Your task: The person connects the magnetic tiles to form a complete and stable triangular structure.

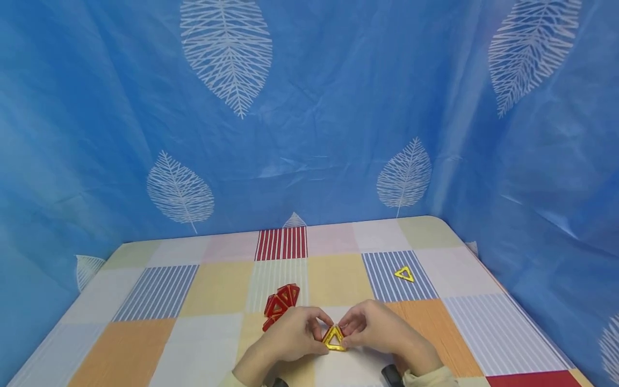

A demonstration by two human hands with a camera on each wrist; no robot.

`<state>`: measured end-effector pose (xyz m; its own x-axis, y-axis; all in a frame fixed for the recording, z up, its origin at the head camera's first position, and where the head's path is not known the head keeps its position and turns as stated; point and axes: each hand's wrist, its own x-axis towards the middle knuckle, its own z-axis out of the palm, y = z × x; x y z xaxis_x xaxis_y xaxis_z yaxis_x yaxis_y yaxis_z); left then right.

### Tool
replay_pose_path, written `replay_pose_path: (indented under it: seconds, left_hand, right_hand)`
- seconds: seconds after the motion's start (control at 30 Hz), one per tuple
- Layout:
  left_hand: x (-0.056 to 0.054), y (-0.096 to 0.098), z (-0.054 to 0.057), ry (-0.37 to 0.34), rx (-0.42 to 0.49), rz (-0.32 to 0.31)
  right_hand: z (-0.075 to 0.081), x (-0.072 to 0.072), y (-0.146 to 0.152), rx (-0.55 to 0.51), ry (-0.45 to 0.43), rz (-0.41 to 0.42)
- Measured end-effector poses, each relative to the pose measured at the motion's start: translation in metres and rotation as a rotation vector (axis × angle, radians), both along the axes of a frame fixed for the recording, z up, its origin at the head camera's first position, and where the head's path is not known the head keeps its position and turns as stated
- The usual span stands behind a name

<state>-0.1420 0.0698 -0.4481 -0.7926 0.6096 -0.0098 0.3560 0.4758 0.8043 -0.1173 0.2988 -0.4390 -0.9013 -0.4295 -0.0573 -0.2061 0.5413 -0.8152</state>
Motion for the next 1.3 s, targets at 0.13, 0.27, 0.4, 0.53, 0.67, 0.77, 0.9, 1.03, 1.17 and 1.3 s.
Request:
replay_pose_path:
  seconds: [0.13, 0.27, 0.4, 0.53, 0.67, 0.77, 0.9, 1.03, 1.17, 1.3]
  left_hand:
    - [0.001, 0.003, 0.0, 0.013, -0.004, 0.005]
    - [0.002, 0.003, 0.0, 0.023, -0.018, 0.012]
    - [0.003, 0.003, 0.0, 0.012, -0.031, 0.015]
    - [0.002, 0.003, 0.001, 0.034, -0.029, 0.009]
    - [0.001, 0.003, 0.002, 0.056, -0.024, 0.001]
    - [0.0, 0.003, 0.002, 0.05, -0.023, -0.001]
    - [0.0, 0.002, 0.0, 0.076, -0.051, 0.0]
    - [0.0, 0.0, -0.002, 0.143, -0.109, 0.016]
    - [0.001, -0.001, -0.001, 0.154, -0.137, 0.029]
    - [0.0, 0.0, 0.0, 0.146, -0.151, 0.04]
  right_hand:
    - [0.0, 0.001, 0.002, 0.013, 0.005, -0.005]
    - [0.0, 0.001, 0.001, 0.014, 0.004, -0.003]
    - [-0.003, 0.002, -0.001, 0.02, 0.007, -0.004]
    - [-0.003, 0.001, -0.001, 0.02, 0.025, -0.009]
    - [-0.002, 0.0, -0.001, 0.016, 0.019, -0.013]
    - [-0.002, 0.0, -0.002, 0.02, 0.011, -0.011]
    - [-0.004, -0.001, -0.002, 0.031, 0.027, 0.003]
    - [-0.007, -0.004, -0.002, 0.027, 0.063, -0.003]
    - [-0.008, -0.008, -0.002, 0.032, 0.122, -0.03]
    - [-0.009, -0.013, -0.002, 0.091, 0.202, -0.087]
